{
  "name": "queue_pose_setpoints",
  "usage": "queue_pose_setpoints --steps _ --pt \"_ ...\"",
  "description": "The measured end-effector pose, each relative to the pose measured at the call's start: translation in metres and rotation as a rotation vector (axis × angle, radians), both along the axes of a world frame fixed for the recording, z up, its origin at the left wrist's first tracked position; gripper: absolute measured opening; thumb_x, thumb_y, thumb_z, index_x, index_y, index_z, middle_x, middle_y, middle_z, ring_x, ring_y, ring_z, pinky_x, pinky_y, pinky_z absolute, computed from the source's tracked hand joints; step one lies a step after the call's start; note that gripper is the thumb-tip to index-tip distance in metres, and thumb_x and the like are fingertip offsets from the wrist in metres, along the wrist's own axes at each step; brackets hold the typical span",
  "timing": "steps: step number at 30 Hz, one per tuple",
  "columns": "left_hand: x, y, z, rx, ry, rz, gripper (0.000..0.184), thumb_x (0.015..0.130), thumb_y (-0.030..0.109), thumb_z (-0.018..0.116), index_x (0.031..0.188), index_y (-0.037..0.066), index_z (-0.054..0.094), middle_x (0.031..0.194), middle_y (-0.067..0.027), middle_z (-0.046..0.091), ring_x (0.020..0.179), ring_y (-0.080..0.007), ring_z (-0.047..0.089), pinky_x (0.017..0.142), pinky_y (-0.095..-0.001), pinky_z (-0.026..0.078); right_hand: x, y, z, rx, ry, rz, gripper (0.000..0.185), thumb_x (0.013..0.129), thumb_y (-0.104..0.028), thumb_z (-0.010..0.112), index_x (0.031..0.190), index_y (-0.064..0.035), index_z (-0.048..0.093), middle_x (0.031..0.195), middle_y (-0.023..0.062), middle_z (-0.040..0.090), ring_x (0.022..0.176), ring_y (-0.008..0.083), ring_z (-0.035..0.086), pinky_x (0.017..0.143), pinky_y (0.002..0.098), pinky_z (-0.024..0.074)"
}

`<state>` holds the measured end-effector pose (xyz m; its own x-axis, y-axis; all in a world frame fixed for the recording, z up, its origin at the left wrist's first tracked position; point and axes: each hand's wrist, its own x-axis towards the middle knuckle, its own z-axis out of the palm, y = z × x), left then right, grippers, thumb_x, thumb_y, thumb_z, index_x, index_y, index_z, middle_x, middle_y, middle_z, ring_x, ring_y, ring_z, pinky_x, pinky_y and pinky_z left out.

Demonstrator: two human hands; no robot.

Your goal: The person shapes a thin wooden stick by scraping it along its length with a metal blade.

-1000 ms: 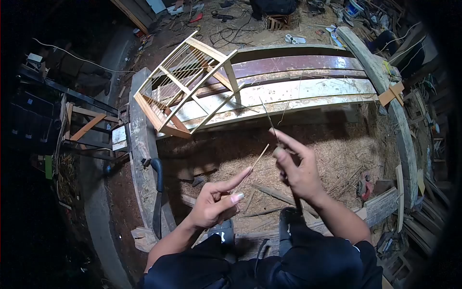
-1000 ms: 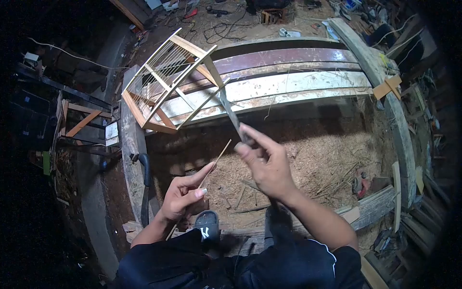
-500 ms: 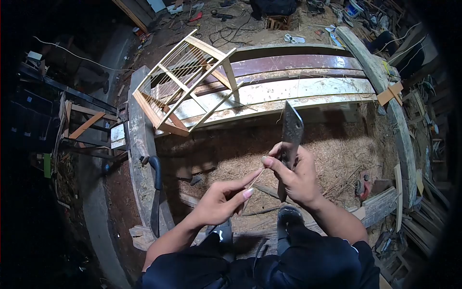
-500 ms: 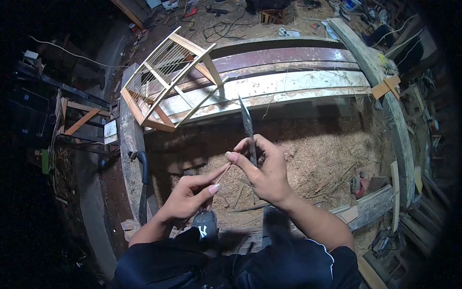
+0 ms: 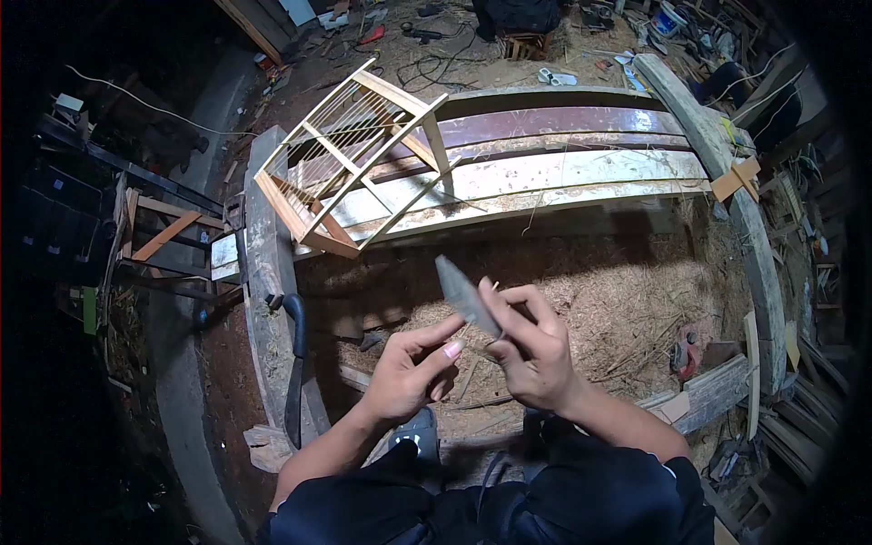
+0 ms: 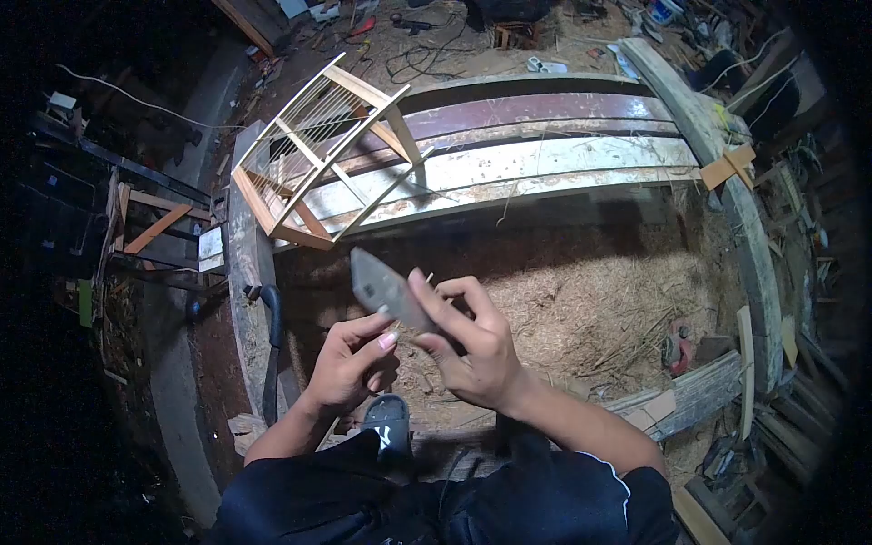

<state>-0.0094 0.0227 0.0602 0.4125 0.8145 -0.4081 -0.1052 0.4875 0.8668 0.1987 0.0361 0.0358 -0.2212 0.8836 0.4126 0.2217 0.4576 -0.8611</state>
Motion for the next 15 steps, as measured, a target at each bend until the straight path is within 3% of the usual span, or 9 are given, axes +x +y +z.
queue_pose_setpoints --steps 3,6,7,9,11,12,14,15 --pt "-0.001 -0.005 -0.003 -0.03 -0.128 0.064 0.05 0.109 0.029 0.052 0.155 0.009 0.043 0.062 0.0045 0.049 0.047 -0.0043 0.041 0.045 -0.023 0.035 -0.007 -0.003 -0.005 0.206 -0.011 0.054 0.059 0.079 -0.012 0.083 0.136 -0.0081 0.066 0.104 0.0163 0.063 0.077 0.0253 0.063 0.069 0.0359 0.0553" --pt "-0.002 -0.008 -0.001 -0.085 -0.381 0.096 0.051 0.11 0.038 0.045 0.149 0.005 0.045 0.058 0.0052 0.042 0.042 -0.0056 0.035 0.044 -0.0229 0.031 -0.007 -0.002 -0.002 0.178 -0.008 -0.001 0.054 0.078 -0.008 0.082 0.131 -0.011 0.071 0.103 0.0157 0.065 0.075 0.0243 0.064 0.067 0.0345 0.056" --pt "-0.004 -0.007 0.0 -0.087 -0.381 0.096 0.051 0.11 0.038 0.045 0.149 0.005 0.045 0.058 0.0052 0.042 0.042 -0.0056 0.035 0.044 -0.0229 0.031 -0.006 0.0 -0.002 0.17 -0.008 -0.042 0.054 0.078 -0.007 0.082 0.131 -0.0105 0.071 0.104 0.0157 0.064 0.074 0.0236 0.064 0.066 0.0335 0.0557" --pt "-0.005 -0.002 0.006 -0.077 -0.113 -0.091 0.059 0.106 0.047 0.05 0.148 0.005 0.045 0.057 0.0048 0.042 0.041 -0.0053 0.034 0.043 -0.0234 0.031 -0.002 0.004 -0.001 0.117 -0.022 -0.1 0.055 0.078 -0.007 0.082 0.131 -0.0105 0.07 0.099 0.0149 0.063 0.069 0.0214 0.063 0.062 0.0319 0.0542" --pt "-0.007 -0.007 -0.001 -0.064 -0.203 -0.066 0.047 0.106 0.04 0.055 0.134 0.003 0.055 0.056 0.004 0.042 0.04 -0.0057 0.034 0.043 -0.0243 0.029 -0.006 0.003 0.002 0.284 -0.043 -0.014 0.054 0.079 -0.008 0.082 0.132 -0.0098 0.07 0.097 0.0146 0.063 0.07 0.0203 0.063 0.059 0.0325 0.0529" --pt "-0.004 -0.009 0.003 -0.133 -0.254 0.06 0.03 0.106 0.032 0.056 0.117 0.003 0.057 0.055 0.0032 0.042 0.039 -0.0063 0.035 0.042 -0.0247 0.028 -0.005 -0.006 0.002 0.226 -0.089 0.014 0.055 0.079 -0.011 0.083 0.132 -0.0106 0.07 0.097 0.0145 0.063 0.071 0.0208 0.064 0.059 0.0334 0.0532" --pt "-0.006 -0.008 -0.008 -0.045 -0.402 0.04 0.025 0.106 0.027 0.058 0.092 0.005 0.056 0.053 0.0014 0.042 0.039 -0.0081 0.037 0.042 -0.026 0.028 -0.005 0.0 -0.004 0.2 -0.059 -0.051 0.055 0.078 -0.014 0.083 0.132 -0.0128 0.07 0.096 0.0142 0.063 0.07 0.0211 0.064 0.059 0.0333 0.0538" --pt "-0.007 -0.007 -0.006 -0.048 -0.402 0.039 0.025 0.106 0.027 0.058 0.092 0.005 0.056 0.053 0.0014 0.042 0.039 -0.0081 0.037 0.042 -0.026 0.028 -0.005 0.003 -0.006 0.175 -0.03 -0.112 0.056 0.078 -0.017 0.084 0.132 -0.0151 0.07 0.096 0.0139 0.063 0.069 0.0215 0.064 0.058 0.0332 0.0543"
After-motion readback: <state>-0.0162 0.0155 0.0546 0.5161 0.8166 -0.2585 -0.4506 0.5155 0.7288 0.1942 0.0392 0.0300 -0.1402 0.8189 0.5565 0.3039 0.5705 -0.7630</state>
